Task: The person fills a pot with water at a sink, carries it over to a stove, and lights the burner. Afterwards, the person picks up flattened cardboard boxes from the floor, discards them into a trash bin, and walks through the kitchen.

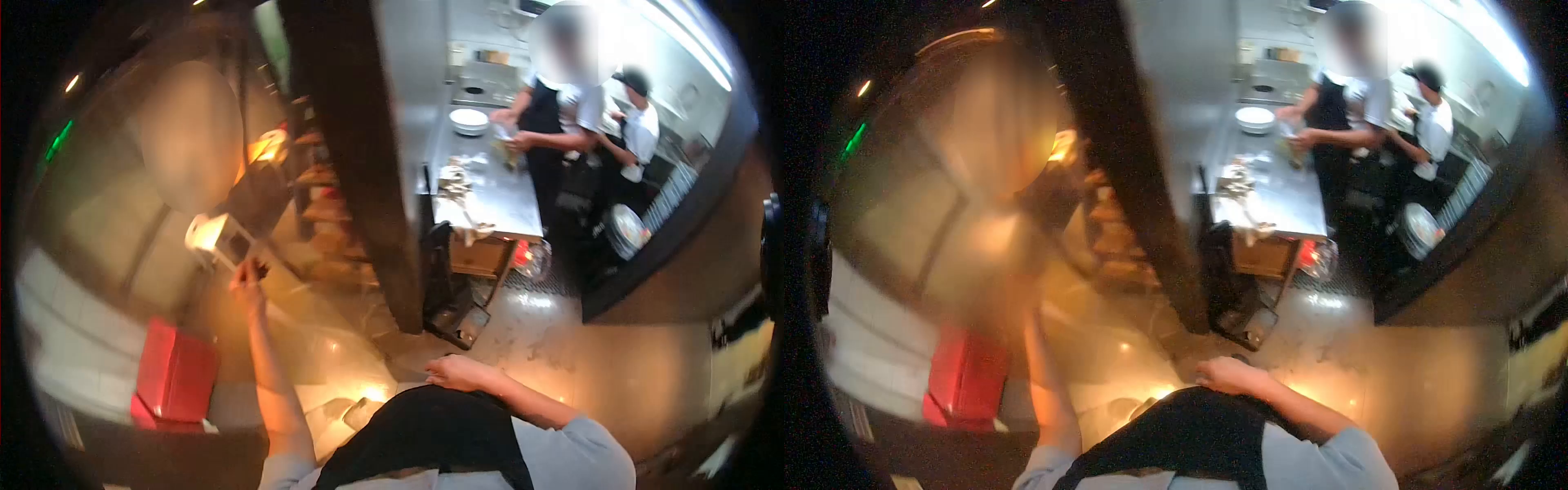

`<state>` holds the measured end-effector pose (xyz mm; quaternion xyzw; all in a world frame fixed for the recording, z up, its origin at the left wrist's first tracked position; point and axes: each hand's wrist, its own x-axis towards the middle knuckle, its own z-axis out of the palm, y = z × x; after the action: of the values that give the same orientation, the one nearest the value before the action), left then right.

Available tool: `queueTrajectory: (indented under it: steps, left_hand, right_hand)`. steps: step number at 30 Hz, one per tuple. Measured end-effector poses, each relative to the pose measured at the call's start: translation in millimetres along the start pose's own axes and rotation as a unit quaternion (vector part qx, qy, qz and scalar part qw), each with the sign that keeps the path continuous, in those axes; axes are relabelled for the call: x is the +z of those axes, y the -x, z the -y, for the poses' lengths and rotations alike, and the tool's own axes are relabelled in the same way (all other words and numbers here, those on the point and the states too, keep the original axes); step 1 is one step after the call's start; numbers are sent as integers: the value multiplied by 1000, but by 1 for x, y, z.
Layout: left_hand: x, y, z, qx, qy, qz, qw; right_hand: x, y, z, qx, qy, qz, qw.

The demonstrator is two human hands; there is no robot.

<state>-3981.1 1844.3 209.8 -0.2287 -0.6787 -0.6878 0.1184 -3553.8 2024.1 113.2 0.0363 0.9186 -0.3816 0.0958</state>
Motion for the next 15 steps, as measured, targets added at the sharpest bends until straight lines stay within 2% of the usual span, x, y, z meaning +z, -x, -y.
queueTrajectory:
  steps: [1,5,7,10,15]
  left_hand:
    - [3,3,-3,46,-10,-6,999]
    - [0,-11,49,75,-106,-28,991]
    - [-7,-10,40,104,-198,-47,974]
    - [-25,-10,17,125,-176,-94,972]
    - [-99,-32,15,141,-273,-156,939]
  right_hand:
    - [0,-3,4,0,7,1,1000]
    - [13,-2,21,-8,35,-1,999]
    - [18,-4,27,-19,51,-8,998]
    - [17,-9,41,-11,39,13,999]
    - [16,-20,58,-22,37,0,999]
